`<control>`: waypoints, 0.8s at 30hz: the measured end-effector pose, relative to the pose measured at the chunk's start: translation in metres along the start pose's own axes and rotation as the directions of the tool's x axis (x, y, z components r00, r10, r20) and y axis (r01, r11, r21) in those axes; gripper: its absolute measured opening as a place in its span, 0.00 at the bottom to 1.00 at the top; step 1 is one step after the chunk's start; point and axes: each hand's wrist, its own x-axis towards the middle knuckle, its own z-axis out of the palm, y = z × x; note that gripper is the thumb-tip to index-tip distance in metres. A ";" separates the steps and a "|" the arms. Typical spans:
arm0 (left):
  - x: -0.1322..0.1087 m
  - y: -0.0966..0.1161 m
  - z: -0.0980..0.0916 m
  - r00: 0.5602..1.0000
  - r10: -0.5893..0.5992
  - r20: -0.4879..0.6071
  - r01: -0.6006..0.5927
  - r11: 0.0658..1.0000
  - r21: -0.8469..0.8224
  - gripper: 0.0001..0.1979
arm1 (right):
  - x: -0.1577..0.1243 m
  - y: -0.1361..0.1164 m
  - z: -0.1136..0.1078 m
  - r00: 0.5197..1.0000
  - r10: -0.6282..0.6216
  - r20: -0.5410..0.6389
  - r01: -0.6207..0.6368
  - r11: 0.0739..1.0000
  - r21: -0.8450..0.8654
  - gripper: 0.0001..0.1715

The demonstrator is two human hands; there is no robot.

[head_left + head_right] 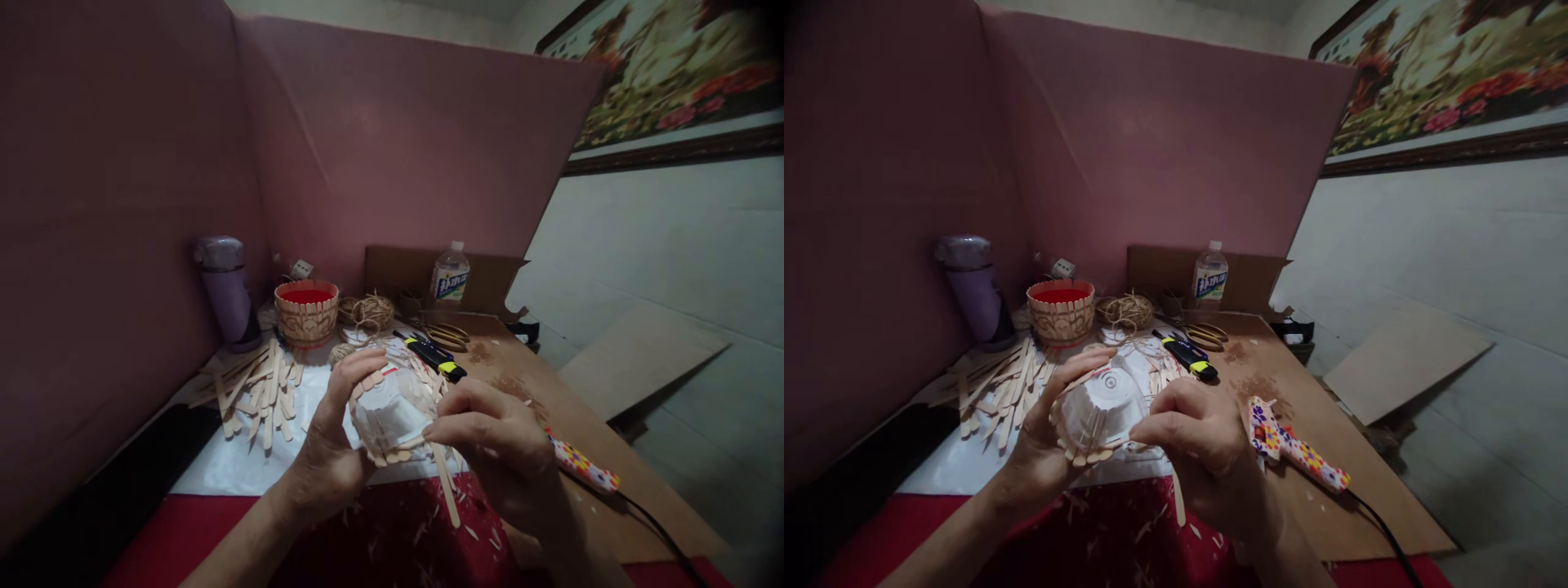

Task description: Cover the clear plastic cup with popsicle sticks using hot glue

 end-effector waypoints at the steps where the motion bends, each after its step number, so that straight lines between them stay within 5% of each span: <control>1: 0.000 0.000 0.000 1.000 0.001 0.000 -0.001 1.000 -0.004 0.36 | -0.001 0.001 0.000 1.000 -0.002 0.003 0.002 1.000 -0.007 0.13; 24: 0.002 0.003 0.000 0.998 0.034 -0.050 -0.036 0.999 -0.030 0.35 | -0.001 -0.003 -0.002 1.000 0.003 -0.030 -0.002 0.999 0.049 0.17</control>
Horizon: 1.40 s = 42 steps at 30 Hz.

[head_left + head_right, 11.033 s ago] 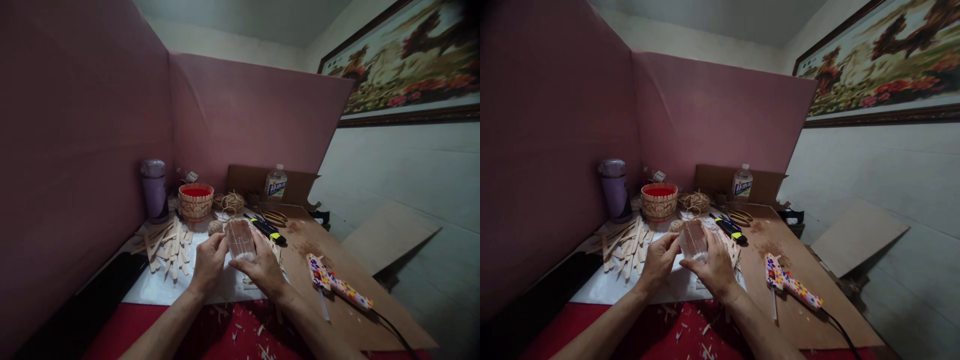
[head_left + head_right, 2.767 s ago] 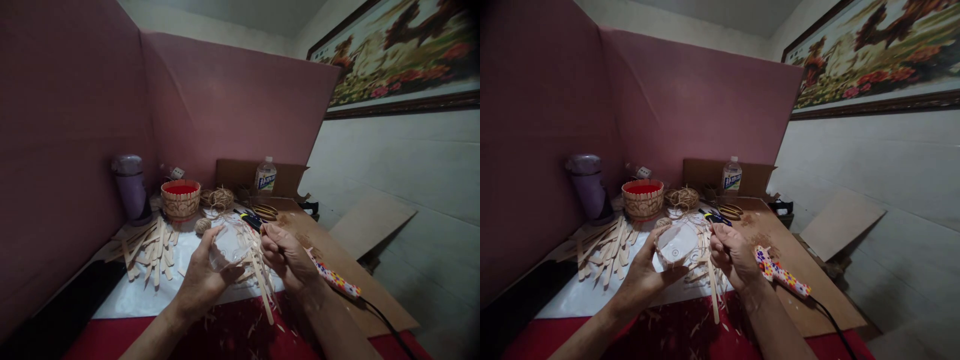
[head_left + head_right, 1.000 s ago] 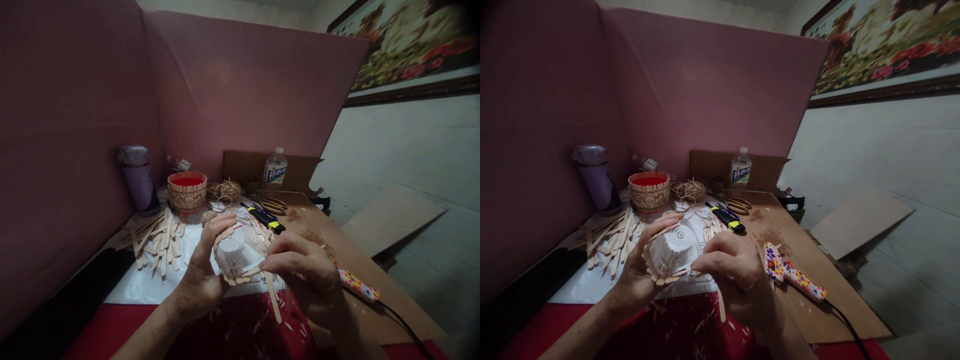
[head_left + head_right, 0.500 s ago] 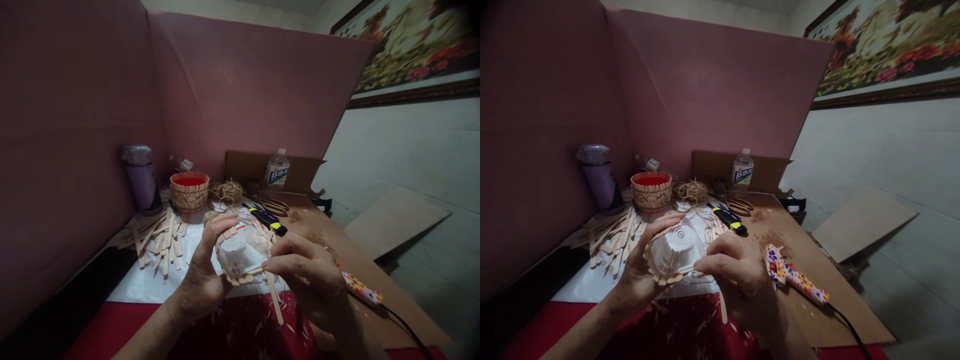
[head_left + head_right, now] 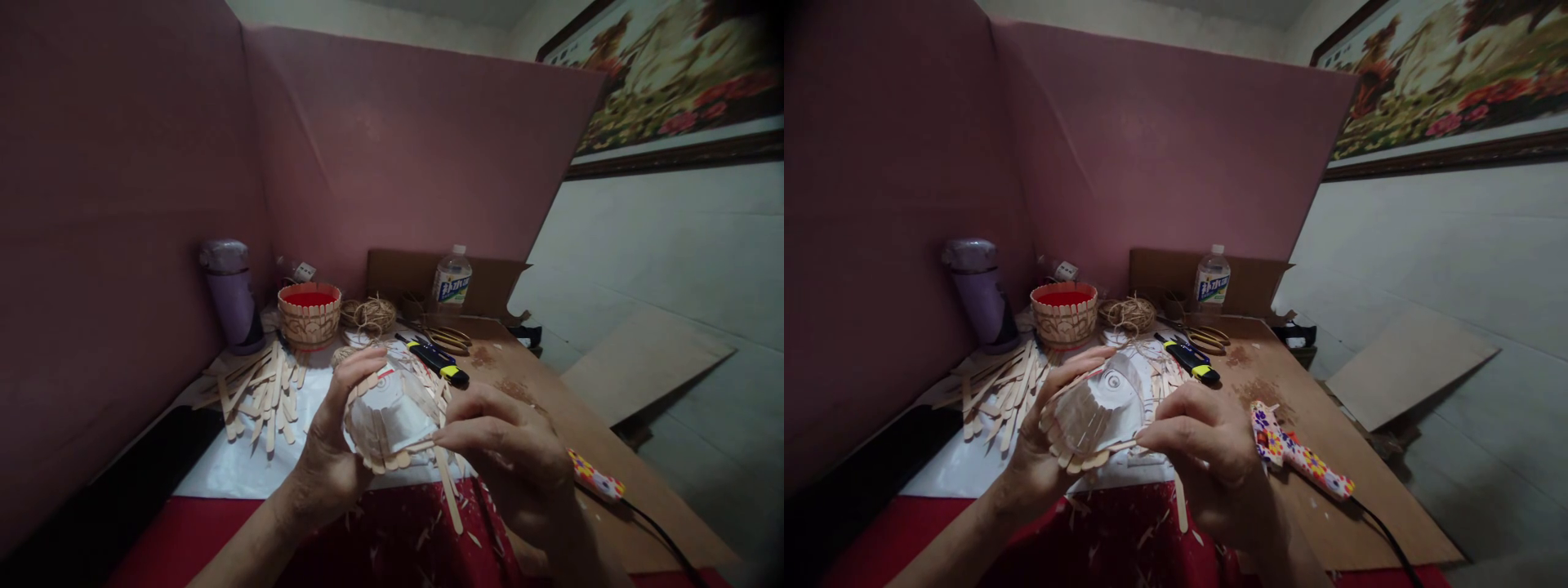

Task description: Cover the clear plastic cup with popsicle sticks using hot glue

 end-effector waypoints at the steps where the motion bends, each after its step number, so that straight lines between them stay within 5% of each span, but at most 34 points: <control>1: 0.000 0.000 0.000 1.000 -0.008 -0.004 0.008 1.000 -0.010 0.34 | 0.000 0.000 0.000 1.000 0.004 -0.002 -0.004 1.000 0.011 0.17; 14: 0.001 -0.003 0.001 0.999 0.018 -0.048 -0.018 1.000 0.005 0.34 | 0.000 -0.002 0.002 0.992 0.037 -0.119 -0.022 0.991 0.130 0.14; 42: -0.004 -0.003 0.003 0.994 -0.078 -0.081 0.070 0.993 -0.095 0.35 | -0.002 -0.004 0.012 0.994 0.098 -0.056 -0.088 0.984 0.154 0.16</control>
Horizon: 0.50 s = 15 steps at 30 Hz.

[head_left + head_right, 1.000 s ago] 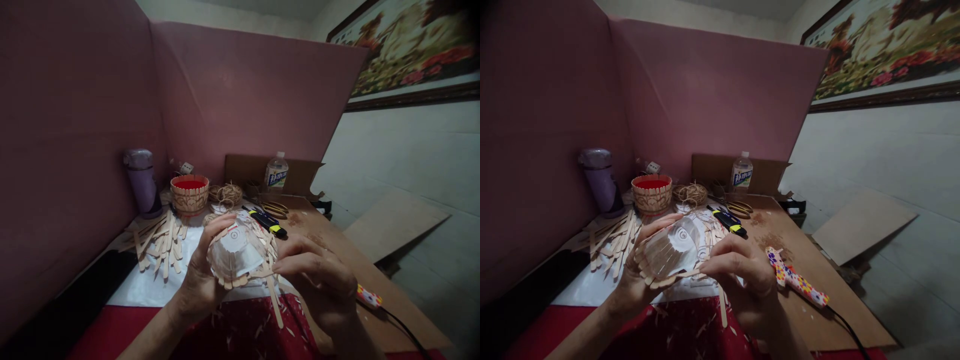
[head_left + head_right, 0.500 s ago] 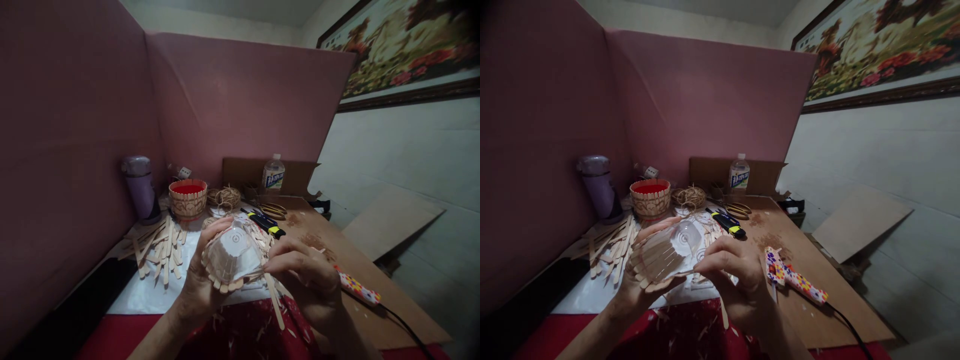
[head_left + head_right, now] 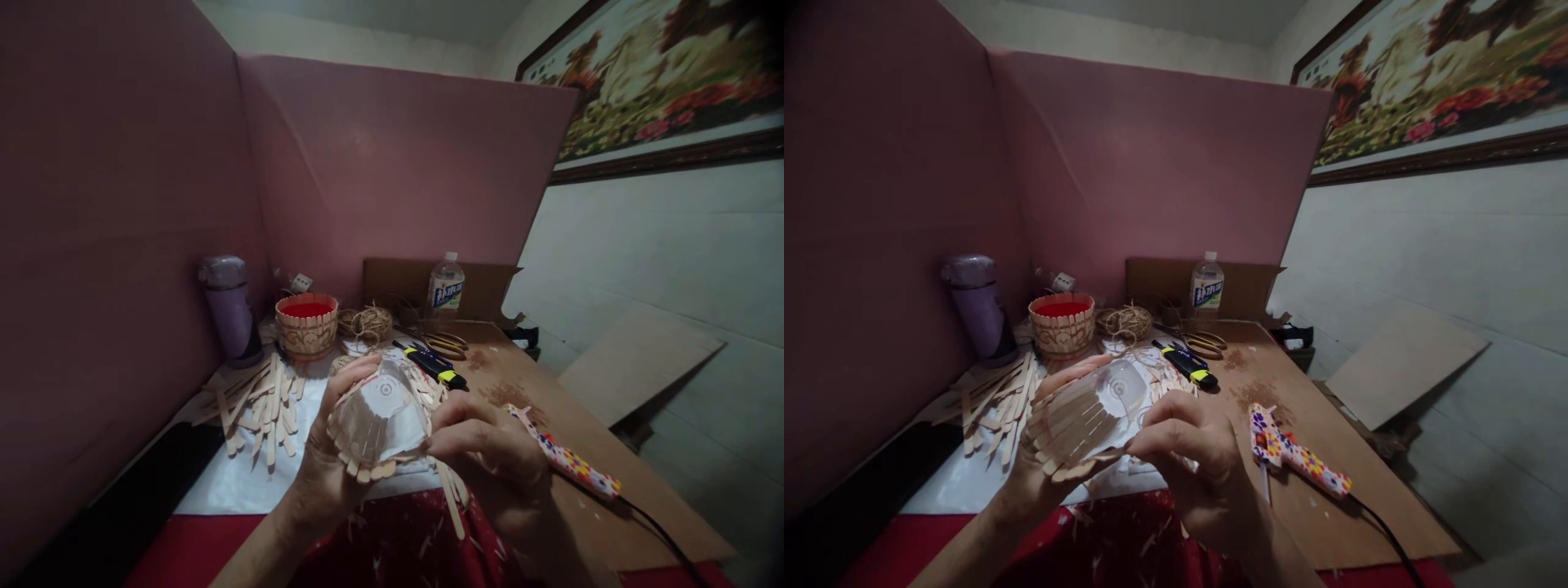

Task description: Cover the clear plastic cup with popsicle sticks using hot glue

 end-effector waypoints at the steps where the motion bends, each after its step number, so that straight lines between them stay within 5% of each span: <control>1: 0.000 -0.001 0.000 1.000 0.000 0.003 0.000 1.000 0.005 0.35 | 0.000 0.000 0.000 1.000 -0.005 0.002 0.005 1.000 -0.001 0.16; 15: 0.002 0.003 -0.003 0.999 0.037 0.018 -0.038 0.998 0.049 0.35 | -0.002 0.000 0.001 1.000 -0.012 0.025 0.012 1.000 0.028 0.19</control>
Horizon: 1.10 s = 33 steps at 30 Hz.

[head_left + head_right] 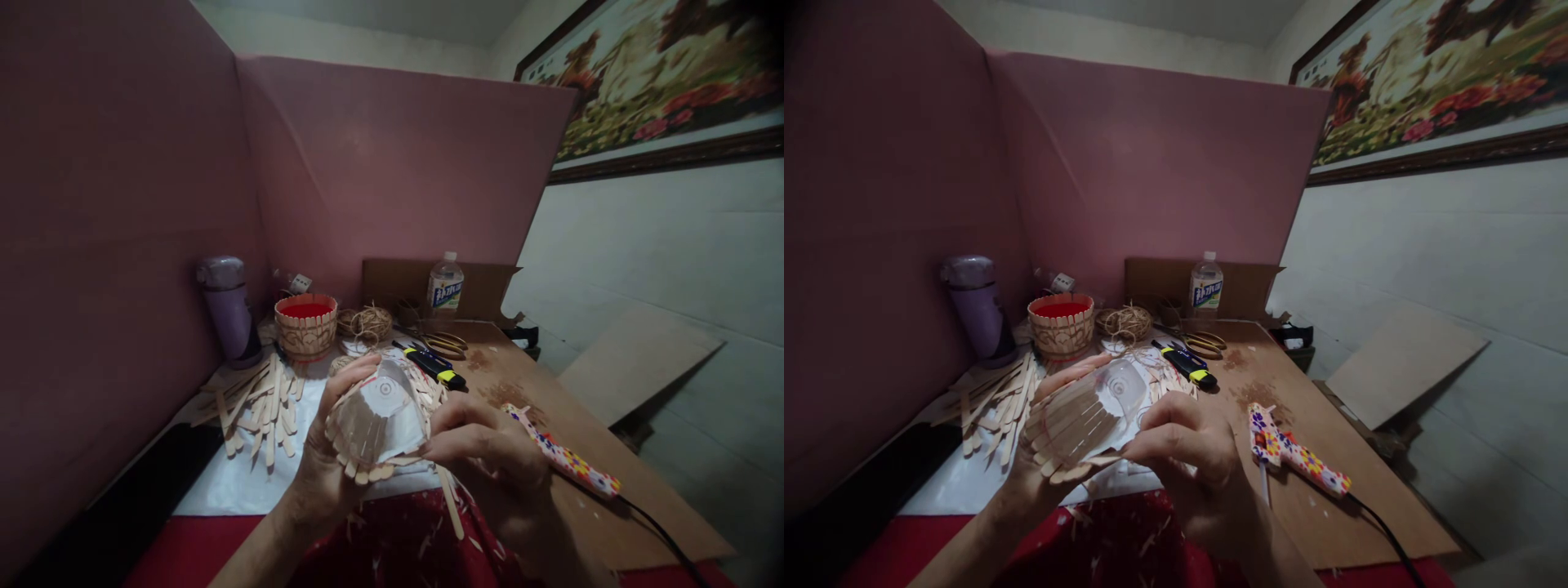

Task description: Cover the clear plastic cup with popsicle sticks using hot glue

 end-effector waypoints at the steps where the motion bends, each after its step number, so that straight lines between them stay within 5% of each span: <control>1: 0.001 0.001 0.000 1.000 0.004 0.006 -0.004 1.000 0.007 0.35 | 0.000 0.000 0.000 1.000 0.003 0.002 -0.003 1.000 0.005 0.19; 17: -0.004 -0.001 0.003 0.989 -0.141 -0.033 0.136 0.983 -0.125 0.35 | -0.001 0.002 0.001 0.996 0.030 -0.083 -0.022 0.995 0.098 0.15; 22: 0.004 0.009 0.005 0.987 -0.148 -0.063 0.141 0.985 -0.095 0.35 | 0.005 0.008 -0.001 0.974 0.114 -0.197 -0.037 0.933 0.358 0.06; 25: 0.006 0.012 0.005 0.978 -0.197 -0.071 0.184 0.971 -0.156 0.35 | 0.010 0.012 -0.002 0.904 0.270 -0.332 -0.053 0.840 0.540 0.02; 28: 0.005 0.010 0.004 0.925 -0.360 -0.119 0.319 0.909 -0.267 0.36 | 0.013 0.017 -0.003 0.748 0.451 -0.487 -0.125 0.816 0.564 0.06; 31: 0.007 0.006 0.003 0.819 -0.559 -0.132 0.486 0.796 -0.361 0.35 | 0.012 0.026 -0.005 0.558 0.487 -0.672 -0.256 0.871 0.419 0.09; 33: 0.010 0.004 0.002 0.769 -0.626 -0.133 0.535 0.743 -0.401 0.32 | 0.010 0.035 -0.005 0.535 0.409 -0.739 -0.381 0.898 0.221 0.09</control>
